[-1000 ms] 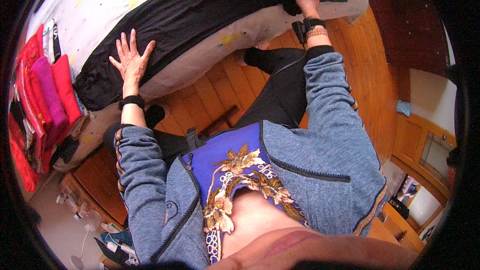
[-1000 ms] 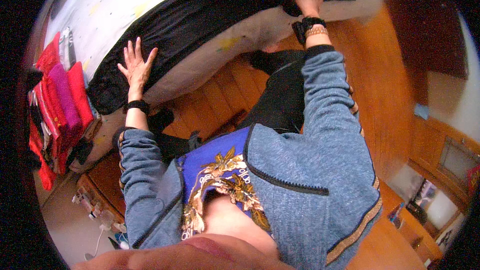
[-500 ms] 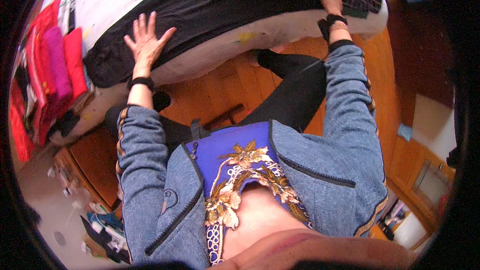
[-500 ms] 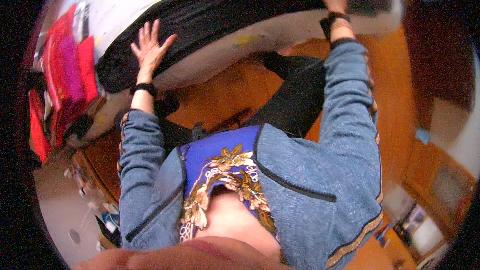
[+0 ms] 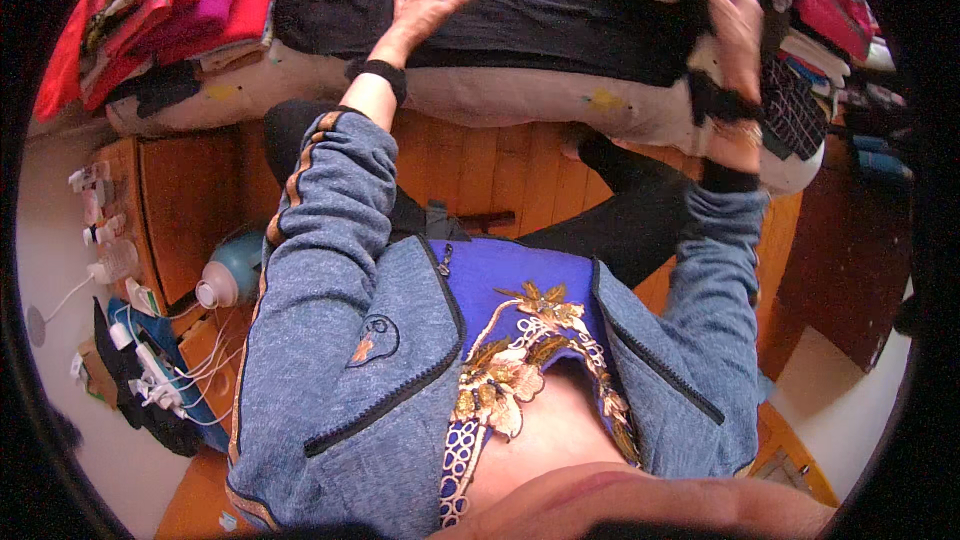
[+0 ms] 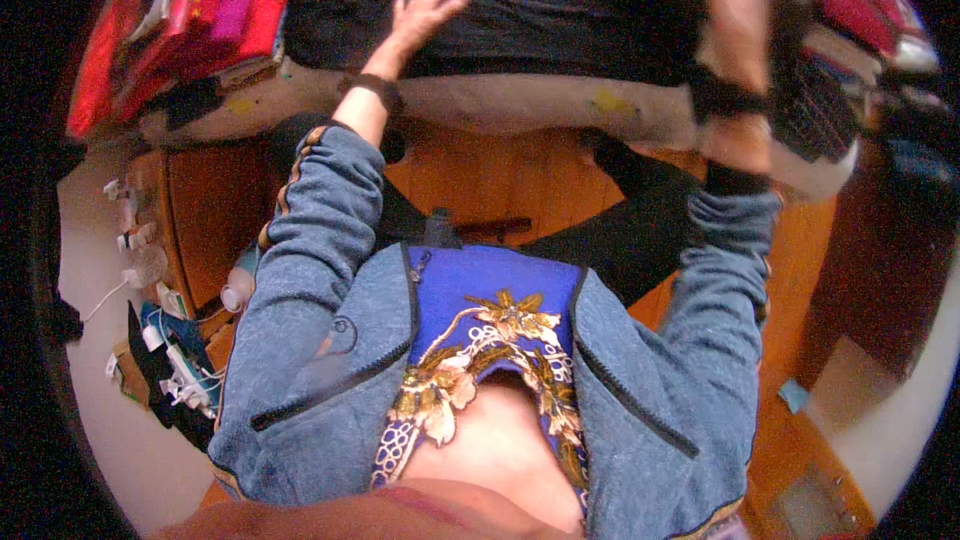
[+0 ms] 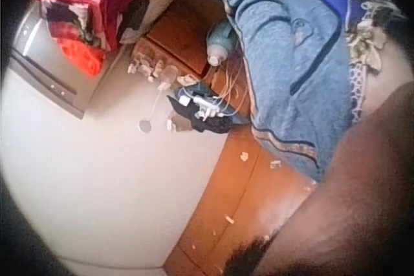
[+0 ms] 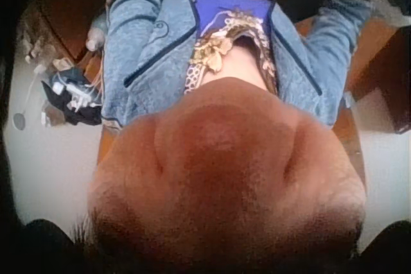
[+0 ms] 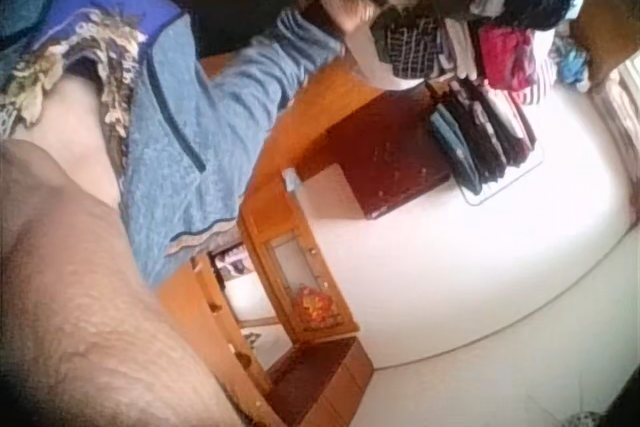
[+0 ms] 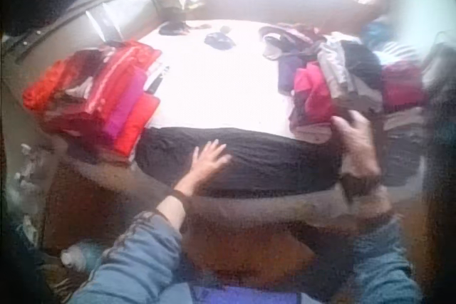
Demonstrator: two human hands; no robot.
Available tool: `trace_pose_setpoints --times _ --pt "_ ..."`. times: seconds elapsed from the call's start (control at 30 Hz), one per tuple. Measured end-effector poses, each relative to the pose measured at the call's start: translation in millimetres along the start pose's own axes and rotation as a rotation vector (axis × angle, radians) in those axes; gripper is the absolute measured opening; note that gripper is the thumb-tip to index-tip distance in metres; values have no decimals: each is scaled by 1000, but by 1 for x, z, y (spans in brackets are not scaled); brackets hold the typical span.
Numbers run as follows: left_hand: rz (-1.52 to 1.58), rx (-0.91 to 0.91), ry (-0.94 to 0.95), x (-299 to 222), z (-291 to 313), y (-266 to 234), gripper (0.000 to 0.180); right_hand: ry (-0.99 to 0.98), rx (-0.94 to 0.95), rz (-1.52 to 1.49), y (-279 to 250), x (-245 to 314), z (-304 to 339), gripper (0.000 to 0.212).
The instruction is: The person sits on a bed and folds various garments one by one, including a red patterned cloth, a floral top, a black garment, a plaid item, and a green shirt. They smooth each item before folding and place the finished folds into a growing stack on the left side of the bed.
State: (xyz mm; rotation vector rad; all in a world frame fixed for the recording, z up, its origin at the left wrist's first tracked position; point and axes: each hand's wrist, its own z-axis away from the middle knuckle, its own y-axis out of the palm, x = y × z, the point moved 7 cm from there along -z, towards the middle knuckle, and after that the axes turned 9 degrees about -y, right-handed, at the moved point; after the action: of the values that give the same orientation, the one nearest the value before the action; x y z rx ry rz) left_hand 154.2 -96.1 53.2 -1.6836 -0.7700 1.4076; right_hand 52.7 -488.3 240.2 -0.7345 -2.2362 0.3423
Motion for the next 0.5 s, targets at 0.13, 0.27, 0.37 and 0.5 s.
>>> trace_pose_setpoints --times 0.13,0.27,0.37,0.5 --pt "1016 132 -150 14 8 -9 66 206 156 -294 132 78 -21 25" --pt "1649 48 -440 19 42 -3 90 277 292 -1036 229 95 17 35" --pt "1737 -132 -551 23 55 -8 96 128 270 -296 206 32 37 33" --pt "1870 -83 -337 18 30 -27 63 68 239 263 158 -43 82 56"
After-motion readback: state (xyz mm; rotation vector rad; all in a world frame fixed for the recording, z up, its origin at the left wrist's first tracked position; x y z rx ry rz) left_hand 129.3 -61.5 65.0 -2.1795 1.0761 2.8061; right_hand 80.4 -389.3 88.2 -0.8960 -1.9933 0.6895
